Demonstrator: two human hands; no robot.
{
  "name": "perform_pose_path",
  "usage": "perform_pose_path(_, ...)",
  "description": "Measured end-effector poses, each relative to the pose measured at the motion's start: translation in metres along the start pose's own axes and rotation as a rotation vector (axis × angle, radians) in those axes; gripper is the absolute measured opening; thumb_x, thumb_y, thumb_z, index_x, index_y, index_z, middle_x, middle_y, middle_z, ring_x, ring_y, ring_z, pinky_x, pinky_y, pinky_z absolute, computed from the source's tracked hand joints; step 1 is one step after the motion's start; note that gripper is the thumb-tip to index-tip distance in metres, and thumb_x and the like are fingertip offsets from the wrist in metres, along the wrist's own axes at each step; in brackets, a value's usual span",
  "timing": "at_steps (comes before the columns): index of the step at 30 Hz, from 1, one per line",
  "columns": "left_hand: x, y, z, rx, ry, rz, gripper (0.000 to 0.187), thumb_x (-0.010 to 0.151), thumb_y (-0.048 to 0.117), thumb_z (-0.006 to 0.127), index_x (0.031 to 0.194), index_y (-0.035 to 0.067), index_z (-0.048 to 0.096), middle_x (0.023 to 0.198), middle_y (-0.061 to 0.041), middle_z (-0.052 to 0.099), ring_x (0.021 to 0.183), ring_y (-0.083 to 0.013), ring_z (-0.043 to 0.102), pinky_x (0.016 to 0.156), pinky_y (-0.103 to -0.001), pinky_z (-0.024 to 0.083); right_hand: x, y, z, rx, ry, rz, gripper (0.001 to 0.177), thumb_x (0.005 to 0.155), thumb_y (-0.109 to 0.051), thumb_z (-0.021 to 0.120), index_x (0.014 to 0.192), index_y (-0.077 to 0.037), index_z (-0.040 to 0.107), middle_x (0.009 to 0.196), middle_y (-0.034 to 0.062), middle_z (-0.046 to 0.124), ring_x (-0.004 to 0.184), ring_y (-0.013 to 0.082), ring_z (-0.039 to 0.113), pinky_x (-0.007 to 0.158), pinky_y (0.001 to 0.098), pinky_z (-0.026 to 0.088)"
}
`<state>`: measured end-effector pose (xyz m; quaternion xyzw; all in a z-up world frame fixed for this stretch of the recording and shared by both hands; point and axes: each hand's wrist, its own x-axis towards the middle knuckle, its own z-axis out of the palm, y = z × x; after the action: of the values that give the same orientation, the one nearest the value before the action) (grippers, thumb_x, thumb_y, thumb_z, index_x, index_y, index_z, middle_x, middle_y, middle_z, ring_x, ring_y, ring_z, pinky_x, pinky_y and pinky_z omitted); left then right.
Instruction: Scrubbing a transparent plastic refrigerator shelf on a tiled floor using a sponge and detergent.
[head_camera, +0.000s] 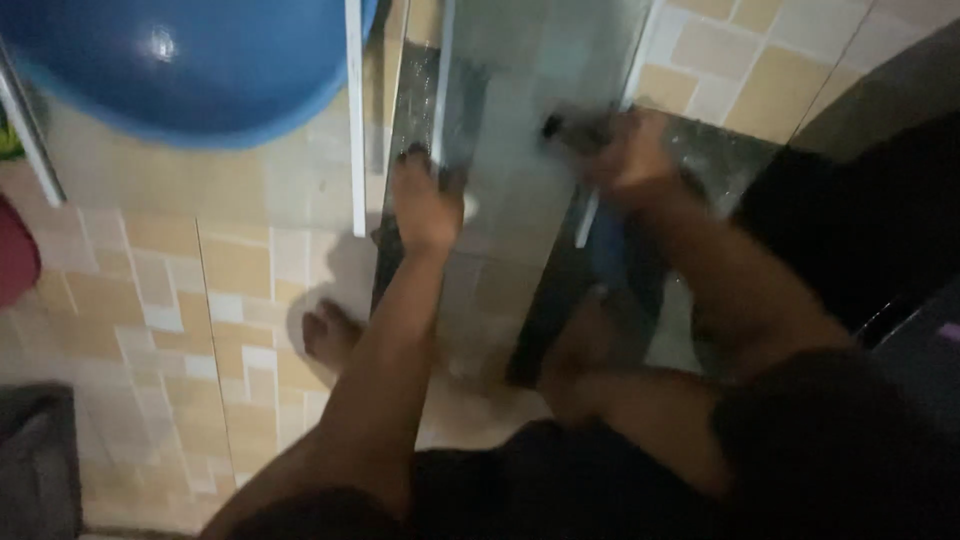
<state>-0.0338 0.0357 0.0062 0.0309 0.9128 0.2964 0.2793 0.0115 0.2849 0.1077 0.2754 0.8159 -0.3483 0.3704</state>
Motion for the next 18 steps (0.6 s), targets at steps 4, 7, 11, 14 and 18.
perform_pose_path(4, 0.002, 0.02, 0.011, 0.016, 0.028, 0.074, 0.045, 0.091, 0.021, 0.074, 0.122, -0.004, 0.055, 0.119, -0.028, 0.058, 0.109, -0.0453, 0.056, 0.093, -0.054, 0.046, 0.006, 0.01, 0.004, -0.007, 0.049, 0.258, 0.064, 0.098, -0.063, 0.056, 0.118, -0.003, 0.066, 0.124, 0.0197, 0.062, 0.108, 0.0294, 0.062, 0.091, 0.0472, 0.055)
perform_pose_path(7, 0.003, 0.023, 0.03, 0.155, 0.169, 0.223, 0.045, 0.096, 0.016, 0.068, 0.135, 0.0, 0.052, 0.135, -0.024, 0.056, 0.127, -0.0412, 0.054, 0.109, -0.05, 0.044, 0.029, 0.03, 0.03, -0.325, -0.355, -0.244, 0.057, 0.1, -0.06, 0.055, 0.111, -0.006, 0.07, 0.113, 0.0174, 0.068, 0.105, 0.029, 0.06, 0.102, 0.0502, 0.046)
perform_pose_path(11, -0.003, 0.083, -0.002, 0.581, -0.199, 0.34, 0.08, 0.09, 0.033, 0.071, 0.157, 0.012, 0.032, 0.159, -0.022, 0.031, 0.149, -0.0389, 0.028, 0.12, -0.055, 0.03, 0.047, 0.059, 0.001, -0.206, 0.16, -0.085, 0.047, 0.104, -0.047, 0.053, 0.13, -0.01, 0.066, 0.121, 0.0222, 0.065, 0.109, 0.0374, 0.058, 0.097, 0.0529, 0.046)
perform_pose_path(14, 0.0, 0.105, -0.011, 0.725, -0.484, 0.269, 0.108, 0.081, 0.053, 0.079, 0.162, 0.023, 0.016, 0.166, -0.021, 0.011, 0.155, -0.0393, 0.007, 0.122, -0.06, 0.02, 0.044, 0.097, 0.0, -0.35, 0.538, -0.192, 0.045, 0.106, -0.036, 0.057, 0.143, -0.011, 0.063, 0.122, 0.0268, 0.06, 0.108, 0.042, 0.055, 0.091, 0.054, 0.046)
perform_pose_path(18, 0.011, 0.076, 0.007, 0.785, -0.475, 0.258, 0.128, 0.069, 0.061, 0.086, 0.165, 0.031, 0.006, 0.17, -0.02, 0.001, 0.157, -0.0398, -0.001, 0.122, -0.061, 0.019, 0.002, 0.087, 0.021, -0.042, 0.039, 0.215, 0.055, 0.106, -0.053, 0.053, 0.114, 0.0, 0.067, 0.11, 0.0234, 0.064, 0.103, 0.0353, 0.06, 0.086, 0.0485, 0.051)
